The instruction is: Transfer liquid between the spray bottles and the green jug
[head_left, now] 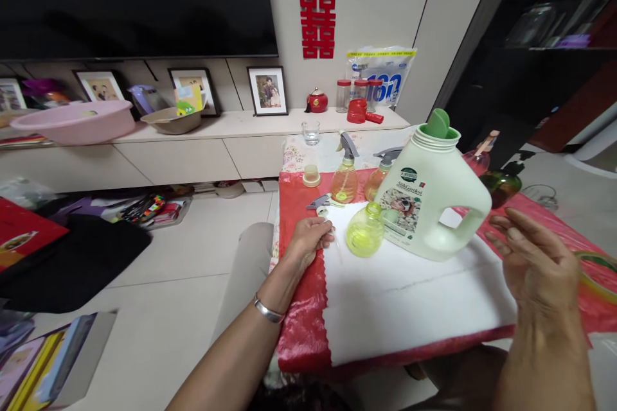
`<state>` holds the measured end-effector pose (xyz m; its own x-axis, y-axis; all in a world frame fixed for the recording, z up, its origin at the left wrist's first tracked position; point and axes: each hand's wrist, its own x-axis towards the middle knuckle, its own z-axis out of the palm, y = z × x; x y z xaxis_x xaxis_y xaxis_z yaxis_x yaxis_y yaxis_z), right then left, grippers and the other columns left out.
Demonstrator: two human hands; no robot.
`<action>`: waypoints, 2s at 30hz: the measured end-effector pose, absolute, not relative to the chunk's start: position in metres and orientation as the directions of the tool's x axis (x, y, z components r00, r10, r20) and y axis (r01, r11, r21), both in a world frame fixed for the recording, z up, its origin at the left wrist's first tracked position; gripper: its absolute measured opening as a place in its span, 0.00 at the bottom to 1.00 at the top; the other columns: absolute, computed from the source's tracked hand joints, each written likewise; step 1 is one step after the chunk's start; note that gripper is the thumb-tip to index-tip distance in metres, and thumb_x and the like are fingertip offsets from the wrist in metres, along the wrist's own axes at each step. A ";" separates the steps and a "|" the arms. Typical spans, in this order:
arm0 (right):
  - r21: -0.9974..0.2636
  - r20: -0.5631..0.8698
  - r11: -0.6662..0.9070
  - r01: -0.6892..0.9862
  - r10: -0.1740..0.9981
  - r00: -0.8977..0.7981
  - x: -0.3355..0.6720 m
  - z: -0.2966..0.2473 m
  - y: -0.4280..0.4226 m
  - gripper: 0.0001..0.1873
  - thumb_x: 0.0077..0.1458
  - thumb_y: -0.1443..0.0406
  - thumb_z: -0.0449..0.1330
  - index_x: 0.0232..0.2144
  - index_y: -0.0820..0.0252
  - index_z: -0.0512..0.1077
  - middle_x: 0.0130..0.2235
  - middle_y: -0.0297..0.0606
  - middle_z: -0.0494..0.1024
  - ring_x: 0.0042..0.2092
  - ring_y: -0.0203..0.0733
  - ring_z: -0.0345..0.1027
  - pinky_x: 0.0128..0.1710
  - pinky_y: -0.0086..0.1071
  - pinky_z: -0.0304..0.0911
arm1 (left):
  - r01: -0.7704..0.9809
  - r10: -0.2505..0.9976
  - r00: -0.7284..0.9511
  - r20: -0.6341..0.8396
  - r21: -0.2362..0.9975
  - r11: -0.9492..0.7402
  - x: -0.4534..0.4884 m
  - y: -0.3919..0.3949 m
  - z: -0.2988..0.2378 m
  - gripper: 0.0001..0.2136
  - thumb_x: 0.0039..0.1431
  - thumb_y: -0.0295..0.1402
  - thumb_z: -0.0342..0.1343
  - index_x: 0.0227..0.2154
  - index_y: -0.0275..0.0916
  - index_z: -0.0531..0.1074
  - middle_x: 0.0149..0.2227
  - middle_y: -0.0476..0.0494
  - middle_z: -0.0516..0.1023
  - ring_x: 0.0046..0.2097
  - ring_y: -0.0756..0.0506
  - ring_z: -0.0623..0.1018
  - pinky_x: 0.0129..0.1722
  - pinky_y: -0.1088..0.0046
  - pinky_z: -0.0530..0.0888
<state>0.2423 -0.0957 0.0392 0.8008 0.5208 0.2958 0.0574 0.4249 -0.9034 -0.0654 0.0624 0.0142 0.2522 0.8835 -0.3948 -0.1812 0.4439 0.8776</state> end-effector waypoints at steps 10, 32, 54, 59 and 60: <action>-0.908 0.283 0.418 0.042 0.534 0.797 0.243 0.034 -0.094 0.36 0.35 0.61 0.74 0.48 0.70 0.74 0.43 0.53 0.72 0.46 0.47 0.70 0.42 0.32 0.72 | -0.306 0.894 0.292 -0.341 0.852 0.425 -0.079 0.055 0.039 0.12 0.42 0.24 0.67 0.33 0.31 0.74 0.21 0.51 0.75 0.20 0.56 0.72 0.20 0.83 0.70; -0.883 0.326 0.464 0.076 0.487 0.810 0.244 0.034 -0.094 0.33 0.35 0.62 0.74 0.45 0.69 0.75 0.40 0.49 0.73 0.42 0.44 0.71 0.38 0.29 0.72 | -0.353 0.892 0.203 0.403 0.880 -0.317 -0.022 0.046 0.129 0.06 0.55 0.28 0.58 0.33 0.40 0.65 0.30 0.54 0.70 0.27 0.54 0.76 0.31 0.74 0.77; -0.757 0.597 0.593 0.275 0.456 0.660 0.197 0.079 -0.092 0.23 0.45 0.64 0.70 0.45 0.66 0.75 0.39 0.46 0.74 0.39 0.41 0.71 0.43 0.35 0.70 | 0.151 0.828 0.365 0.425 0.851 -0.503 -0.014 0.035 0.089 0.05 0.59 0.26 0.50 0.29 0.41 0.67 0.32 0.46 0.73 0.36 0.46 0.72 0.38 0.70 0.67; -0.761 0.644 0.484 0.433 0.643 0.413 0.170 0.079 -0.086 0.19 0.55 0.62 0.66 0.48 0.62 0.74 0.42 0.42 0.73 0.42 0.38 0.71 0.43 0.30 0.71 | 0.114 0.838 0.382 0.390 0.880 -0.462 -0.016 0.034 0.086 0.05 0.59 0.27 0.51 0.28 0.41 0.68 0.29 0.47 0.72 0.34 0.45 0.71 0.37 0.70 0.66; -0.744 0.652 0.474 0.471 0.668 0.359 0.165 0.079 -0.083 0.18 0.57 0.62 0.65 0.49 0.62 0.74 0.42 0.42 0.73 0.42 0.38 0.71 0.43 0.30 0.71 | 0.123 0.832 0.390 0.395 0.873 -0.473 -0.016 0.034 0.085 0.05 0.59 0.27 0.51 0.28 0.41 0.69 0.29 0.47 0.72 0.33 0.45 0.71 0.37 0.69 0.65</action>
<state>0.1647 -0.0835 0.0785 0.3587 0.6681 0.6519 0.4705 0.4737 -0.7444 -0.0163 0.0336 0.0854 0.3901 0.8316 0.3954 0.1230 -0.4727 0.8726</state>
